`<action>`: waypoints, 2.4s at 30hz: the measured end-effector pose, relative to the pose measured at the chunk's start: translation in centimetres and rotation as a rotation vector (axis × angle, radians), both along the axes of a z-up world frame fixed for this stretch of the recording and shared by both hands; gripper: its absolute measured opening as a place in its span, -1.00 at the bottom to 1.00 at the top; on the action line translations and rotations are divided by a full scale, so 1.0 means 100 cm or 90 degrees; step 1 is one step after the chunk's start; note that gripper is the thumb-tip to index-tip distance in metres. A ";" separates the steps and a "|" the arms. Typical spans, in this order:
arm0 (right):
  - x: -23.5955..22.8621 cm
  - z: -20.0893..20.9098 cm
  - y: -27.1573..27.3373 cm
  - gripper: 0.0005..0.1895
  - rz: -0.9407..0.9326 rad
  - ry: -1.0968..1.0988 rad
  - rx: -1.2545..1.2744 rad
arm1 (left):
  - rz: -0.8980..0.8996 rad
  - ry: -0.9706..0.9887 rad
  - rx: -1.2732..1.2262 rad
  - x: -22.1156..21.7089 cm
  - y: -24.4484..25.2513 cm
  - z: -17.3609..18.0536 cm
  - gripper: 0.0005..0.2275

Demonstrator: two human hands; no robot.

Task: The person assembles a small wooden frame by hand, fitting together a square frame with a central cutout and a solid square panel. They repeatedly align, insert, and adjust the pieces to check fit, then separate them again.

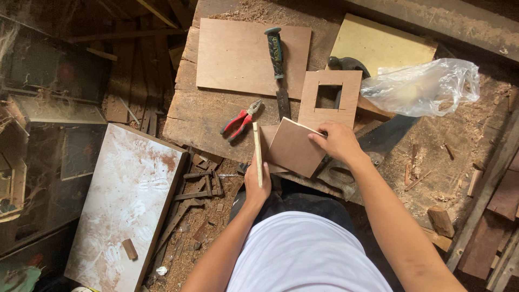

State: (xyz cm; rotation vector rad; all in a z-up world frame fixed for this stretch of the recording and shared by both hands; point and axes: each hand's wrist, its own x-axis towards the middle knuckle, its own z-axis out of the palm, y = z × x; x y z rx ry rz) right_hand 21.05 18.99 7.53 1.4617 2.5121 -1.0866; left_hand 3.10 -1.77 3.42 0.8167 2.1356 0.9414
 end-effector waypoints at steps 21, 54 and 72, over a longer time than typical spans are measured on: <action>0.040 -0.058 -0.007 -0.73 -0.571 0.656 -0.319 | -0.038 -0.059 0.035 -0.022 0.038 -0.037 -0.77; 0.017 0.001 -0.111 -0.70 -0.500 0.624 -0.439 | -0.193 -0.057 0.250 -0.025 0.028 0.005 -0.52; 0.043 0.038 -0.013 -0.65 -0.311 0.324 -0.327 | -0.169 -0.045 0.138 -0.025 0.021 -0.014 -0.47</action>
